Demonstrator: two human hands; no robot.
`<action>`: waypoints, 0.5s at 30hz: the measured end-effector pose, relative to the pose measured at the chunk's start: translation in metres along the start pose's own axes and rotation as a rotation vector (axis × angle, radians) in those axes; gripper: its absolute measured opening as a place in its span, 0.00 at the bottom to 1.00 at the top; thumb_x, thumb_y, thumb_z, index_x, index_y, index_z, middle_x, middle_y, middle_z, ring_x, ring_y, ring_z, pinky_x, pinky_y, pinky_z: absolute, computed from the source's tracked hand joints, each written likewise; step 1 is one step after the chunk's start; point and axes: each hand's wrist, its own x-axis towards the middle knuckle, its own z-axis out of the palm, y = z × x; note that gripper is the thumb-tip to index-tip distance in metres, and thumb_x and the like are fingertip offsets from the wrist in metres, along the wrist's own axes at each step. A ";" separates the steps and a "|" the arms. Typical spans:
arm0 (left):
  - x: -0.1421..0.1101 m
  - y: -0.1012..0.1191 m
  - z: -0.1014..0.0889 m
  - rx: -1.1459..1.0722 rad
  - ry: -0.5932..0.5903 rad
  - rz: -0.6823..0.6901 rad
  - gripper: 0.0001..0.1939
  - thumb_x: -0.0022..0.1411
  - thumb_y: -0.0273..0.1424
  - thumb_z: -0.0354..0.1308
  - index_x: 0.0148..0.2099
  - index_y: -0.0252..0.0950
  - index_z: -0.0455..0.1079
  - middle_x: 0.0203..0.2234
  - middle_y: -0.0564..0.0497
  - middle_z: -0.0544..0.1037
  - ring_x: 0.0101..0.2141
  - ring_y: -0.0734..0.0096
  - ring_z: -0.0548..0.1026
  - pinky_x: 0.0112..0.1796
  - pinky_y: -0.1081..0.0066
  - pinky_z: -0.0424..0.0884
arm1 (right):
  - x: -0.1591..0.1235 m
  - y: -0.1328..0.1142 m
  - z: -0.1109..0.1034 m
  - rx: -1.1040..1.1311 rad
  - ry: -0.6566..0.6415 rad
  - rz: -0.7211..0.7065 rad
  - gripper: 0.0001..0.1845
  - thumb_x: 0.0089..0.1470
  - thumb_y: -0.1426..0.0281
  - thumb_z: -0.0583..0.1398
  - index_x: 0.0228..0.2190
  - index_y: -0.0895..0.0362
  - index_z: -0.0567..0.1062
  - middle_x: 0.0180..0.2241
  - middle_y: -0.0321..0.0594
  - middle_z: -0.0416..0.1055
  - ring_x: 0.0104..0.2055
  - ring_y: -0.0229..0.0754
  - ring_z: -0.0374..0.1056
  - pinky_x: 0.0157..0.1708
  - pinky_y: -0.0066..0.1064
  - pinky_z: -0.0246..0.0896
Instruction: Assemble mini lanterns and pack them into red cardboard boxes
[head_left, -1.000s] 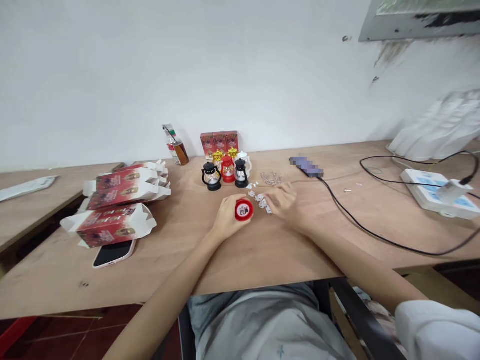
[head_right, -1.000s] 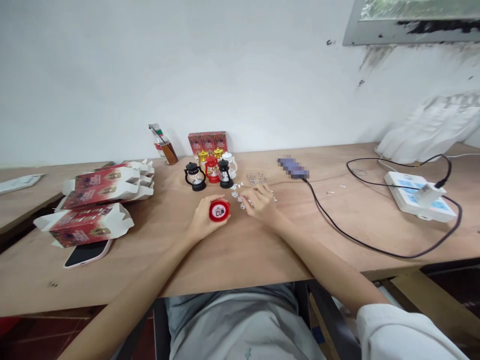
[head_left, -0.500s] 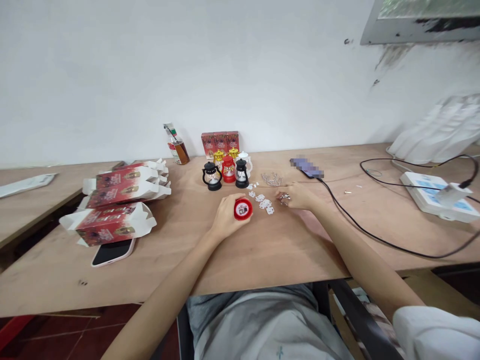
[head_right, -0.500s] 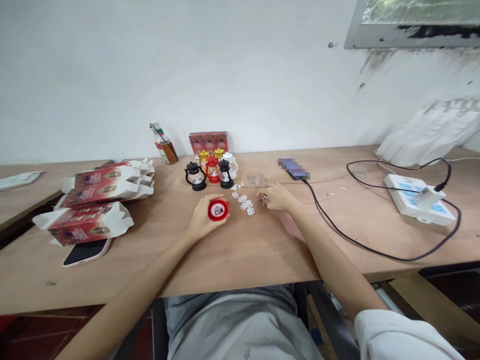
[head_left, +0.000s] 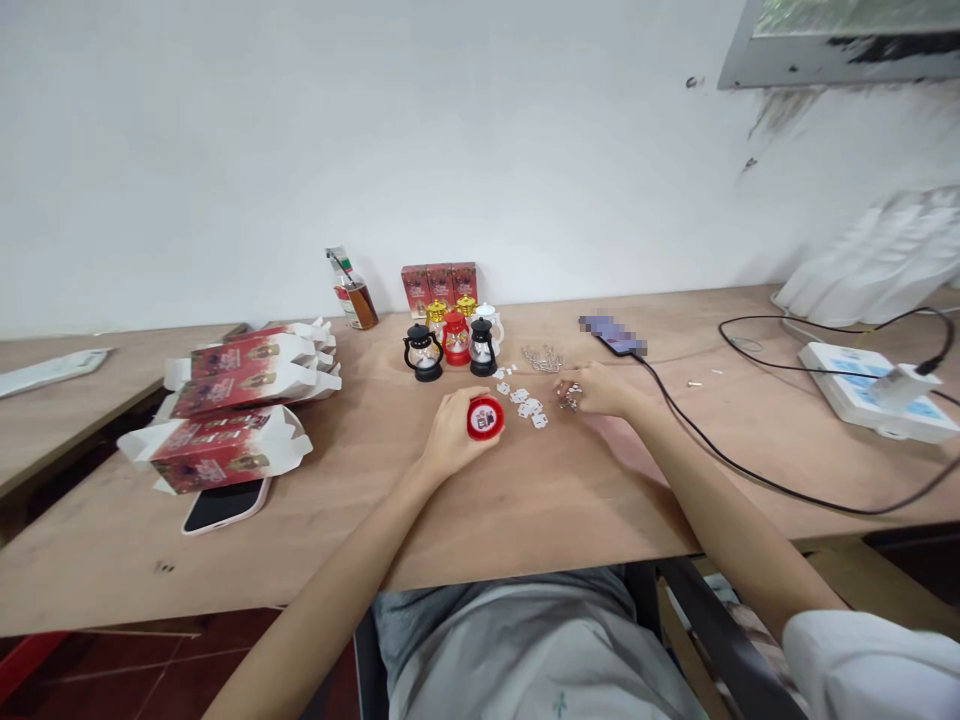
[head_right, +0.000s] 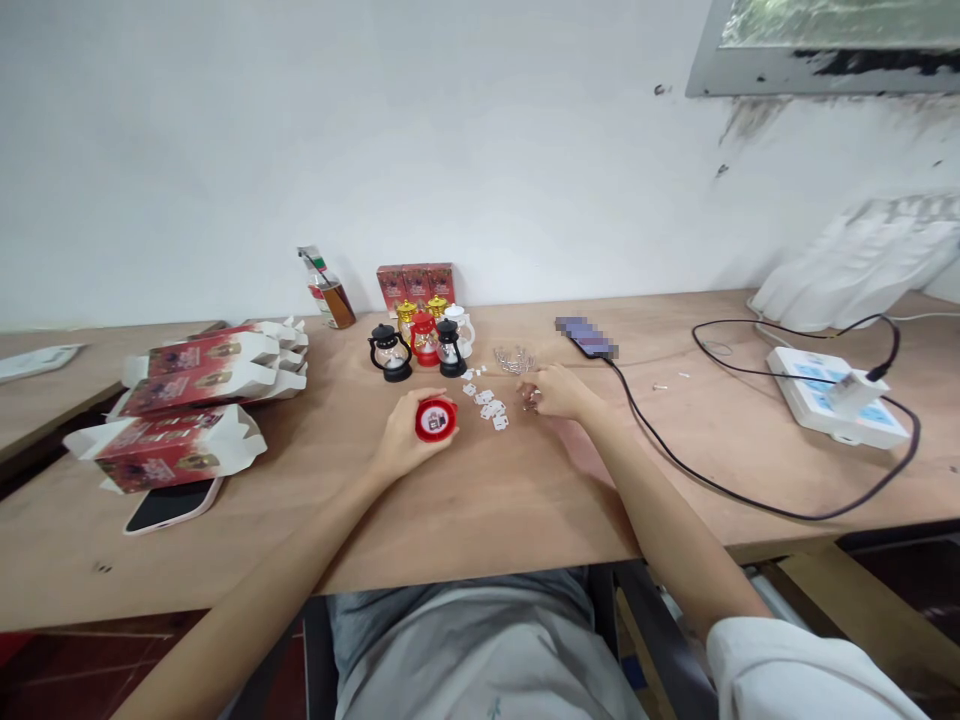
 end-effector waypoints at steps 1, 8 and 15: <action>0.000 0.000 0.000 -0.002 -0.002 -0.001 0.25 0.50 0.32 0.65 0.49 0.38 0.61 0.44 0.47 0.75 0.44 0.61 0.74 0.47 0.60 0.69 | -0.001 0.000 -0.001 -0.008 -0.012 0.015 0.22 0.40 0.83 0.57 0.37 0.54 0.77 0.34 0.34 0.79 0.43 0.43 0.72 0.40 0.28 0.62; -0.001 0.002 0.000 -0.012 -0.004 0.001 0.24 0.50 0.32 0.64 0.49 0.38 0.61 0.44 0.47 0.75 0.44 0.61 0.74 0.46 0.60 0.69 | -0.001 -0.006 -0.006 -0.012 -0.077 0.063 0.22 0.39 0.82 0.58 0.38 0.53 0.77 0.35 0.34 0.79 0.39 0.42 0.73 0.35 0.27 0.62; -0.001 -0.001 0.001 -0.006 -0.002 0.013 0.24 0.50 0.33 0.64 0.49 0.39 0.61 0.44 0.47 0.75 0.44 0.61 0.74 0.46 0.59 0.69 | -0.001 -0.005 -0.006 0.064 -0.028 0.072 0.20 0.41 0.83 0.57 0.36 0.55 0.76 0.29 0.34 0.78 0.36 0.41 0.73 0.34 0.27 0.62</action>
